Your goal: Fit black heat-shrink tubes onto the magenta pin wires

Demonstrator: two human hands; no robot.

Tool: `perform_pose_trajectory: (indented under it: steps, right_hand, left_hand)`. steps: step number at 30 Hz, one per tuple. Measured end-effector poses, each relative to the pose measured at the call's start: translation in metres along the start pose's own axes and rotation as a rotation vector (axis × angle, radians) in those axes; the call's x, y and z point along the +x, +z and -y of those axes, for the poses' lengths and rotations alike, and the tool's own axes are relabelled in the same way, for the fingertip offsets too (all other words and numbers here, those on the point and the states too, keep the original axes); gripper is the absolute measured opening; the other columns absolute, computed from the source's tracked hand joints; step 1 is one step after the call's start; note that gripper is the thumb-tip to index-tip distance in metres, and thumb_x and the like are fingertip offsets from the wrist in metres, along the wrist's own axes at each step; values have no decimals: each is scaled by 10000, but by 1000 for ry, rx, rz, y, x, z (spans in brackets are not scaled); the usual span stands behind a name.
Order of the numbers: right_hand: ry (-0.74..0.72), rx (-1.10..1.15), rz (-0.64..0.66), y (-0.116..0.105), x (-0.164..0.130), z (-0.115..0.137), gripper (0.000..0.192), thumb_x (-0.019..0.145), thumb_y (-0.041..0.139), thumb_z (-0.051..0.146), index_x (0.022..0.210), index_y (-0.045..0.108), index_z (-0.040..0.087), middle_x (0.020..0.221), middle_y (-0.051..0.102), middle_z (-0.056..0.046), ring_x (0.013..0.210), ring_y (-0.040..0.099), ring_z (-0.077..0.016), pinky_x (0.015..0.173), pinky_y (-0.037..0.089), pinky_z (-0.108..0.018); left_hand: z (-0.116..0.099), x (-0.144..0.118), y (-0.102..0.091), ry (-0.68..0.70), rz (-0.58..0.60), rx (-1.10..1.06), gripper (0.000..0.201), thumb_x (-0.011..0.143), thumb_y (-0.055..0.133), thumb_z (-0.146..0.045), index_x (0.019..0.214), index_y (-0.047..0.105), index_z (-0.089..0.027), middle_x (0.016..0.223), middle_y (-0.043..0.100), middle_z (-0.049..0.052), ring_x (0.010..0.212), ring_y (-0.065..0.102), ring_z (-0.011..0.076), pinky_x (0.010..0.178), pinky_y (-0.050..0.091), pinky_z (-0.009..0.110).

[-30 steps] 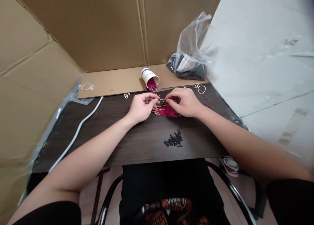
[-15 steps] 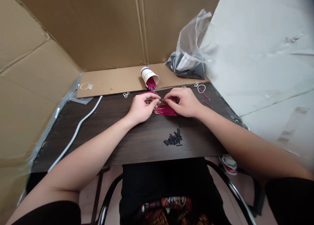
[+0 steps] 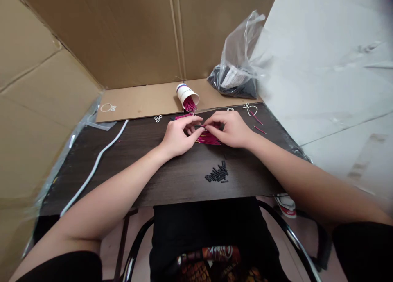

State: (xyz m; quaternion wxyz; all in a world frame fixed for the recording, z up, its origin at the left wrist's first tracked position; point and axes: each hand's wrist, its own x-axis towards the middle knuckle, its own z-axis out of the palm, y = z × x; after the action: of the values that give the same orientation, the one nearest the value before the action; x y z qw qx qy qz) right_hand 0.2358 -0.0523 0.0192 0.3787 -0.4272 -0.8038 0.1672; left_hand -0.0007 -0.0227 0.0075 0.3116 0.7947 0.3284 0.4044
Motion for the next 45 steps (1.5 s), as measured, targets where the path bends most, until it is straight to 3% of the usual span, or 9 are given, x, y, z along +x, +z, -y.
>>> perform_pose_trajectory:
  steps: [7, 10, 14, 18, 25, 31, 35, 42, 45]
  right_hand:
    - [48, -9, 30, -2, 0, -4, 158, 1001, 725, 328, 1067, 816, 216, 958, 794, -58, 816, 688, -215, 800, 516, -381]
    - [97, -97, -10, -5, 0, -12, 323, 908, 810, 307, 1203, 736, 198, 1088, 772, -89, 845, 661, -231, 830, 521, -411]
    - [162, -209, 57, -8, 0, -23, 201, 897, 806, 253, 1036, 672, 198, 1035, 718, -96, 888, 647, -251, 851, 506, -425]
    - [165, -245, 187, -6, 0, -24, 99, 982, 702, 186, 894, 658, 200, 932, 689, -84, 884, 641, -251, 862, 492, -433]
    - [201, -321, 278, -7, 1, -23, 131, 1016, 641, 131, 899, 659, 187, 936, 700, -95, 882, 624, -249, 876, 485, -431]
    - [198, -460, 338, -8, -1, -19, 97, 1022, 609, 150, 942, 655, 181, 1007, 707, -148, 1008, 629, -328, 903, 474, -478]
    - [218, -455, 291, -7, 0, -17, 102, 1065, 559, 199, 996, 633, 184, 1075, 712, -166, 1026, 630, -337, 904, 465, -489]
    - [206, -174, 87, -9, 4, -13, 102, 1039, 578, 208, 1107, 654, 206, 1027, 703, -99, 907, 621, -253, 877, 474, -430]
    - [169, -171, 28, -9, 5, -12, 139, 1044, 584, 224, 1118, 700, 212, 1037, 707, -101, 928, 627, -262, 897, 475, -435]
  left_hand:
    - [1, 2, -6, 147, -24, 220, 151, 1026, 753, -280, 1017, 879, -197, 1017, 871, 65, 845, 803, 212, 857, 652, 384]
    - [7, 8, -13, 125, -116, 321, 133, 993, 753, -257, 981, 865, -185, 974, 856, 67, 818, 765, 207, 855, 638, 387]
    - [19, 16, -23, 74, -206, 474, 135, 957, 732, -232, 908, 843, -174, 979, 831, 85, 930, 741, 243, 946, 610, 431]
    - [22, 17, -27, -34, -135, 552, 116, 914, 712, -207, 859, 811, -181, 971, 812, 88, 940, 709, 252, 963, 589, 446]
    - [16, 15, -27, -108, -53, 626, 102, 880, 718, -232, 797, 762, -194, 972, 792, 102, 973, 695, 287, 994, 576, 494]
    - [14, 16, -28, -137, -22, 635, 95, 879, 718, -248, 809, 760, -201, 1002, 792, 104, 1016, 693, 299, 1041, 565, 509]
    - [13, 17, -30, -144, -7, 644, 79, 861, 729, -251, 809, 767, -205, 1026, 790, 105, 1018, 688, 299, 1032, 571, 509]
    - [13, 16, -29, -113, -28, 673, 59, 848, 750, -257, 837, 764, -201, 1012, 794, 98, 1007, 689, 299, 1014, 577, 502]
    - [5, 13, -25, -18, -67, 599, 93, 894, 715, -242, 936, 770, -178, 1022, 796, 100, 959, 689, 259, 966, 591, 451]
